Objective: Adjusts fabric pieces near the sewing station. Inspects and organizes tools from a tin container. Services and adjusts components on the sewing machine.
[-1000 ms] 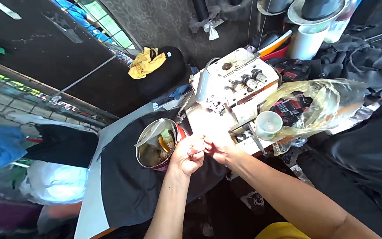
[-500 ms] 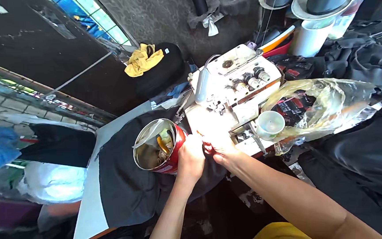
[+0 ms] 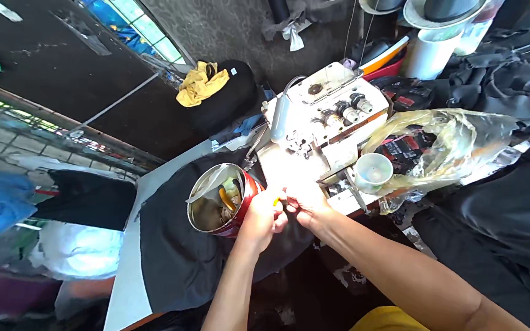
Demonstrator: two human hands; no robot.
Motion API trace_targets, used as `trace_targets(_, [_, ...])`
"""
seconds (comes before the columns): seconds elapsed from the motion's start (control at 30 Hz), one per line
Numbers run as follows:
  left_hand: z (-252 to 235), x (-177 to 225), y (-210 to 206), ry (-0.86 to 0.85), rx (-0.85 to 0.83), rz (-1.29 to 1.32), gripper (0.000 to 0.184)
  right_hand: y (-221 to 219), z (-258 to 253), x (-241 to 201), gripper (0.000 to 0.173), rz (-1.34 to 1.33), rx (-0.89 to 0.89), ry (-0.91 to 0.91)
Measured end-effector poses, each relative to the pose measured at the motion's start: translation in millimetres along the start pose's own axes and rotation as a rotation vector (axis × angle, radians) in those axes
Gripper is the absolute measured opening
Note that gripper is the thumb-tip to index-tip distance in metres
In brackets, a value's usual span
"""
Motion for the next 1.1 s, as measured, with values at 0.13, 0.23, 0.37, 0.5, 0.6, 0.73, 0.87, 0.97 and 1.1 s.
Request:
trace_targets(0.13, [24.7,29.8,-13.5,-0.351,0.261,-1.009,0.029,-0.7,-4.5,-4.1,0.02,0.017,0.037,-0.008])
trace_targets(0.23, [20.7,27.3,-20.0,-0.512,0.342,-1.121,0.021,0.4,-4.4,-5.7,0.018,0.084,0.019,0.037])
trace_targets(0.37, [8.0,8.3,-8.4,-0.164,0.208,-0.278,0.029,-5.4,-5.1,-5.4,0.016,0.075,-0.038,0.04])
trace_targets(0.5, [1.4,-14.6,-26.5,0.15,-0.09,0.624,0.046,-4.7,-6.5,-6.2,0.017,0.016,-0.116,-0.003])
trace_targets(0.6, [-0.3,-26.9,-33.0,0.282,-0.182,1.044,0.047,0.5,-4.1,-9.1,0.02,0.068,-0.146,-0.003])
trace_targets(0.73, [3.7,-24.1,-42.3,0.299,-0.282,1.325,0.04,7.4,0.5,-13.5,0.019,0.145,-0.144,-0.066])
trace_targets(0.87, [2.9,-5.5,-27.7,0.045,-0.186,0.553,0.037,5.8,1.8,-15.8,0.019,0.139,-0.065,-0.007])
trace_targets(0.97, [13.4,10.7,-8.8,-0.173,0.111,-0.373,0.025,5.5,-0.2,-17.8,0.018,0.18,-0.028,0.048])
trace_targets(1.1, [24.3,25.9,-21.8,-0.473,0.287,-0.886,0.03,7.0,-2.1,-18.0,0.018,0.198,0.004,0.066])
Point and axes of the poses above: each hand's wrist, its own z-axis away from the middle knuckle, its own y-axis out of the back of the hand, x = y × z, the point moved 8 cm from there along -z, towards the middle knuckle, and after that the axes turned 4 degrees about -x, right-handed, at the moved point
